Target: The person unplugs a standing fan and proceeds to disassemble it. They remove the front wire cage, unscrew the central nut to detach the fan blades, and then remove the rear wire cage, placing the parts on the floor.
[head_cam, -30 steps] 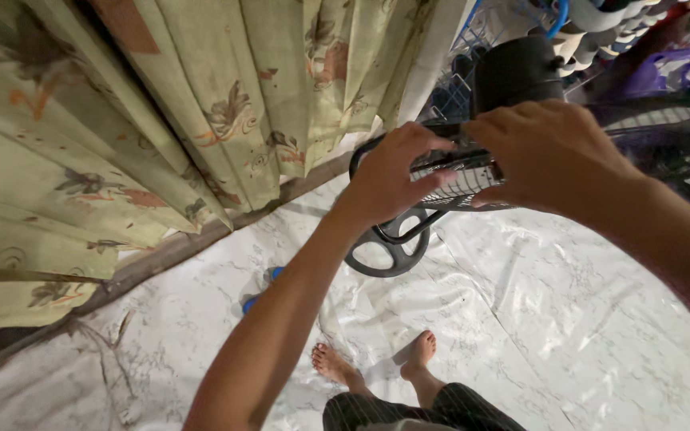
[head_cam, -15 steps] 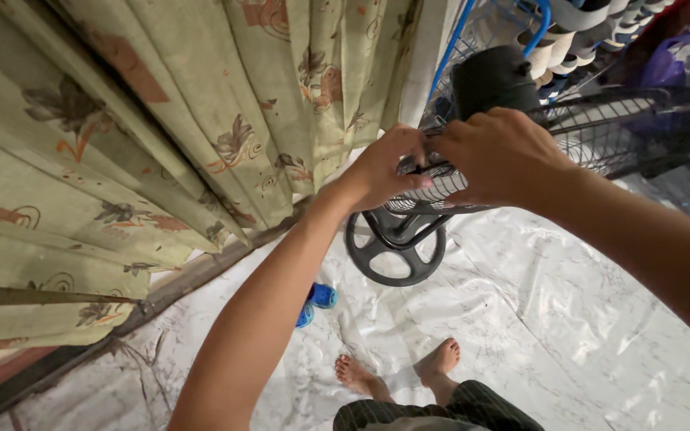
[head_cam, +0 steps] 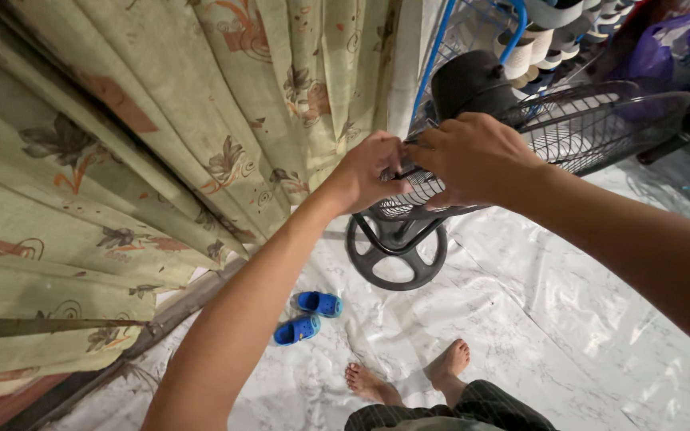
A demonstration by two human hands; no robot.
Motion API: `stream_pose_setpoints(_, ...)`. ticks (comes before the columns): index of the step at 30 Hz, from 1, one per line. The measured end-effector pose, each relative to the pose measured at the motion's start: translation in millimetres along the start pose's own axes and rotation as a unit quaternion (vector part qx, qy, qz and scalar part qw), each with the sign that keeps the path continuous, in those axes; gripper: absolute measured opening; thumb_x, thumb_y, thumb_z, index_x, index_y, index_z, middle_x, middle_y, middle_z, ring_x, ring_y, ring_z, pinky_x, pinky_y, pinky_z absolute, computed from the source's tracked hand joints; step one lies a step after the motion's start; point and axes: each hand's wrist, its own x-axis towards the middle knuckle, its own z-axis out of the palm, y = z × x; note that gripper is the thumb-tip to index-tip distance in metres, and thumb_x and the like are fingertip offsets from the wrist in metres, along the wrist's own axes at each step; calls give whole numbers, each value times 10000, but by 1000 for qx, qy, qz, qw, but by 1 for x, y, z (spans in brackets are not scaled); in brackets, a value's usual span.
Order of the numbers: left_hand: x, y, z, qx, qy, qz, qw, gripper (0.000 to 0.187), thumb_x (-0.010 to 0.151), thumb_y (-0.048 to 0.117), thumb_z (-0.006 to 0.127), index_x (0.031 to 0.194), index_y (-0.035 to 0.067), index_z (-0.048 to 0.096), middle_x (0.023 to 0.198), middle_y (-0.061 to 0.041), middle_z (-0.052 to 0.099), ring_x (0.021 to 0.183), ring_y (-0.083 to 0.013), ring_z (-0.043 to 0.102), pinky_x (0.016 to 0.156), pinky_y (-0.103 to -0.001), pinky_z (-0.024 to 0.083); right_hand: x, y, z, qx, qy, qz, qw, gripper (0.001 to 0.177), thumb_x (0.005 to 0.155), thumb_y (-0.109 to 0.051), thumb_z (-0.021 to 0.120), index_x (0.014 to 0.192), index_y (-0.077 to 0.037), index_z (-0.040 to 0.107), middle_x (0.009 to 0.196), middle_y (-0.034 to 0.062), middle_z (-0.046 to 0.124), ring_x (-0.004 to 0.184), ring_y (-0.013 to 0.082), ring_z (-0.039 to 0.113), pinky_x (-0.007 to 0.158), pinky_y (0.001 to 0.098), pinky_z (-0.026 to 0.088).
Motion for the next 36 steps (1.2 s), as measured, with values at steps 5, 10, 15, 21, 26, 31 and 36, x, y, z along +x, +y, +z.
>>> stream_pose_setpoints(5,-9,34,1,212,39,28,976,270,799,48,784,991,11,598,1030,-145,614,983,-296,655,866,-365,529,-3,5,8,17,64,-15,998,914,601,-658,845,1344,-180,611,1138,31,695,1028,245,683,870,370,518)
stream_pose_setpoints(10,-21,52,13,226,125,31,966,215,879,97,713,1084,34,710,1071,-154,729,1006,-305,729,869,-360,563,-4,6,14,29,66,-2,997,888,590,-637,870,1250,-92,632,1090,60,695,1019,258,680,864,373,518)
stream_pose_setpoints(15,-33,40,27,206,177,-47,961,326,915,248,733,1155,29,709,1097,-147,740,1006,-264,740,878,-340,566,-5,3,14,36,63,-4,997,816,605,-628,871,1170,-78,664,1006,46,698,1007,255,677,861,372,518)
stream_pose_setpoints(21,-30,-3,40,55,242,-159,956,361,958,293,678,1201,27,693,1137,-112,754,1080,-195,714,911,-309,540,-2,5,22,31,104,-12,994,869,573,-625,886,1194,-58,664,972,57,697,932,270,686,797,373,530)
stream_pose_setpoints(26,-15,-14,24,5,170,-146,975,426,968,330,670,1267,28,640,1180,-127,756,1100,-212,716,941,-310,546,-2,5,26,33,116,-23,992,813,594,-629,879,1144,-61,687,943,67,692,914,270,690,780,381,527)
stream_pose_setpoints(31,-8,16,17,187,131,-209,951,363,956,365,567,1137,102,740,1051,-137,757,960,-269,741,831,-344,551,0,4,24,27,108,-30,993,782,605,-634,870,1114,-66,696,948,67,688,924,269,690,781,376,529)
stream_pose_setpoints(36,1,16,14,293,93,-113,945,306,955,332,554,981,111,764,930,-164,746,856,-353,721,735,-415,559,-2,5,23,27,101,-38,994,788,621,-642,858,1131,-66,688,977,69,681,945,266,682,795,385,526)
